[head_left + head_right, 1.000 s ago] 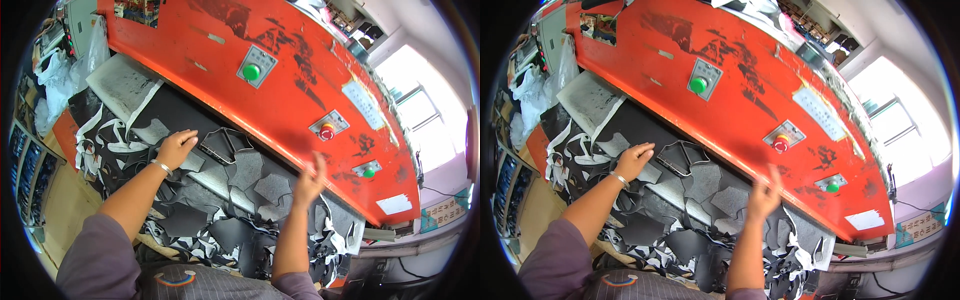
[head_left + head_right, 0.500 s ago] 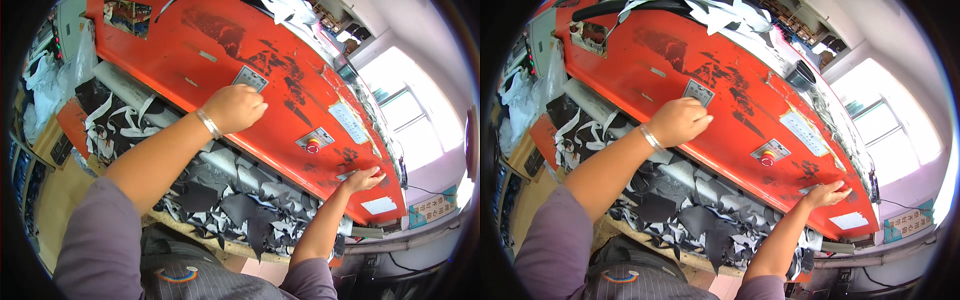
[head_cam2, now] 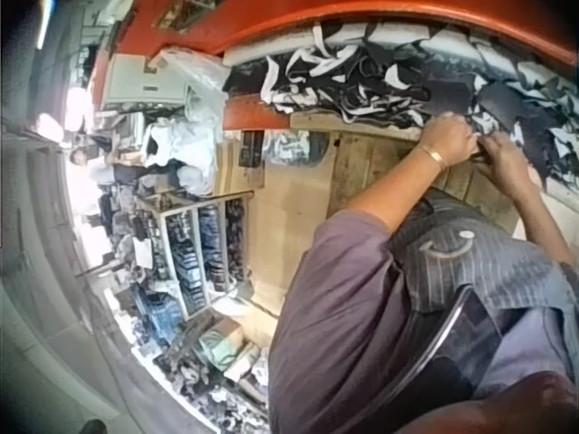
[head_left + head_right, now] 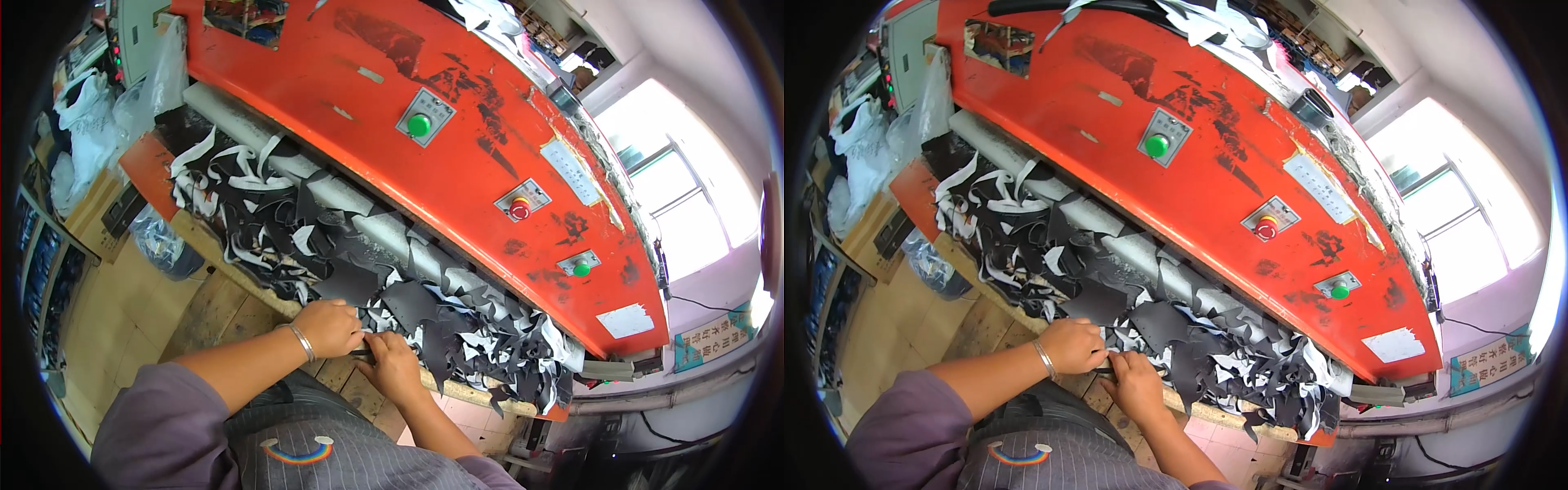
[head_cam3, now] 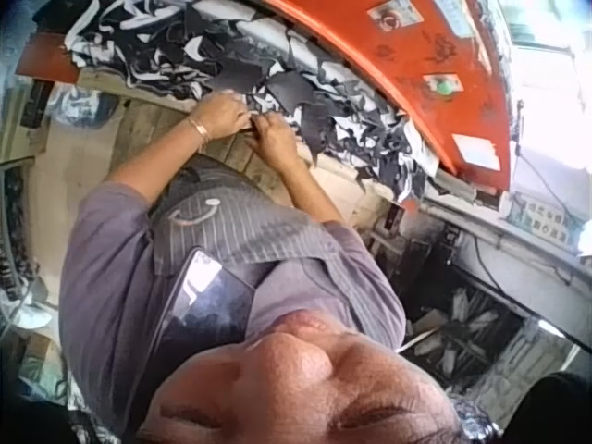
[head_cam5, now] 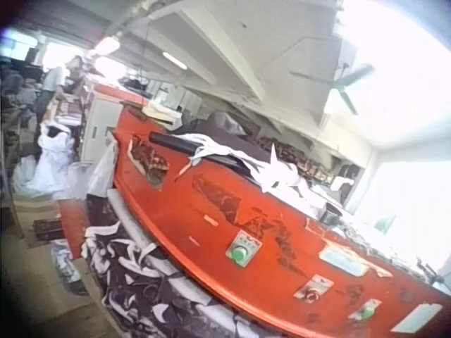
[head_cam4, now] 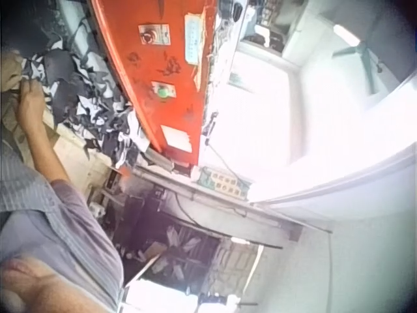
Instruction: Using a hydraulic clicker press and metal die molds to cut shoe upper components from leather sheets.
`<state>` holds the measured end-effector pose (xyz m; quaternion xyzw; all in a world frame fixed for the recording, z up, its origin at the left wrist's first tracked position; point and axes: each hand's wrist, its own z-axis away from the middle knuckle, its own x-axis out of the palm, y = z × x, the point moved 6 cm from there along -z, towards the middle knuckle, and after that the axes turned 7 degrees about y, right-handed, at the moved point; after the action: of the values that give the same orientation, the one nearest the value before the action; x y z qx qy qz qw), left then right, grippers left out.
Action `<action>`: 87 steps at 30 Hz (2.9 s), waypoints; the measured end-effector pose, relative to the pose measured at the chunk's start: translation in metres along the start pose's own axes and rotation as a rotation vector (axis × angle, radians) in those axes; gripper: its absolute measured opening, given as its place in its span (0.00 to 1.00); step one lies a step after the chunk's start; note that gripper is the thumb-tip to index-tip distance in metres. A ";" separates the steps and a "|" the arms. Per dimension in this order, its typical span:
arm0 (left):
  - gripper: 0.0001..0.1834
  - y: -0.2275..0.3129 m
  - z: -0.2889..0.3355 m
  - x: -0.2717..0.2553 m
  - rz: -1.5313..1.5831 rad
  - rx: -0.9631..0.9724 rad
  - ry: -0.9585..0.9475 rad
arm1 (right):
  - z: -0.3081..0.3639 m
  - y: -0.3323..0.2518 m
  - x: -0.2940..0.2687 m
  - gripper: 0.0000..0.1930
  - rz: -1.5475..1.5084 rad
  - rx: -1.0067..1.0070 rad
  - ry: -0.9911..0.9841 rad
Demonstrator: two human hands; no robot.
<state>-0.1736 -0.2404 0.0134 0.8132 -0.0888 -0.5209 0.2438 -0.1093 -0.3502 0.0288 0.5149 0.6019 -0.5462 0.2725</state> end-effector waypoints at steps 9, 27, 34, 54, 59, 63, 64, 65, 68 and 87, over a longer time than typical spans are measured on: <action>0.12 -0.003 0.008 0.001 0.014 -0.086 0.038 | -0.003 -0.003 0.004 0.21 0.129 0.078 -0.119; 0.32 -0.196 -0.199 -0.001 0.877 -1.016 0.519 | -0.280 0.145 0.019 0.10 0.305 -0.231 0.219; 0.44 -0.182 -0.246 0.034 0.818 -1.066 0.286 | -0.269 0.195 -0.026 0.07 -0.102 -0.106 0.365; 0.19 -0.048 -0.114 0.059 1.036 -1.115 -0.274 | -0.123 0.199 -0.089 0.08 -1.476 0.495 0.379; 0.26 -0.064 -0.075 0.022 0.656 -0.956 -0.643 | -0.171 0.194 -0.085 0.11 -0.970 0.303 0.208; 0.26 -0.102 -0.102 -0.041 0.241 -0.605 -0.244 | -0.235 0.143 -0.057 0.12 -0.487 0.025 0.099; 0.23 -0.116 -0.106 -0.060 0.269 -0.616 -0.130 | -0.253 0.127 -0.046 0.13 -0.414 -0.103 0.098; 0.22 -0.135 -0.106 -0.070 0.294 -0.624 -0.033 | -0.270 0.115 -0.033 0.13 -0.321 -0.157 0.092; 0.17 -0.186 -0.110 -0.102 0.331 -0.595 0.177 | -0.320 0.088 0.012 0.12 -0.075 -0.110 0.033; 0.18 -0.369 -0.203 -0.109 0.092 -0.238 0.308 | -0.394 0.195 0.055 0.36 -0.105 0.259 0.214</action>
<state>-0.0817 0.1837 -0.0110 0.8438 -0.0253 -0.3857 0.3723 0.1444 0.0128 0.0072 0.5688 0.5781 -0.5748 0.1090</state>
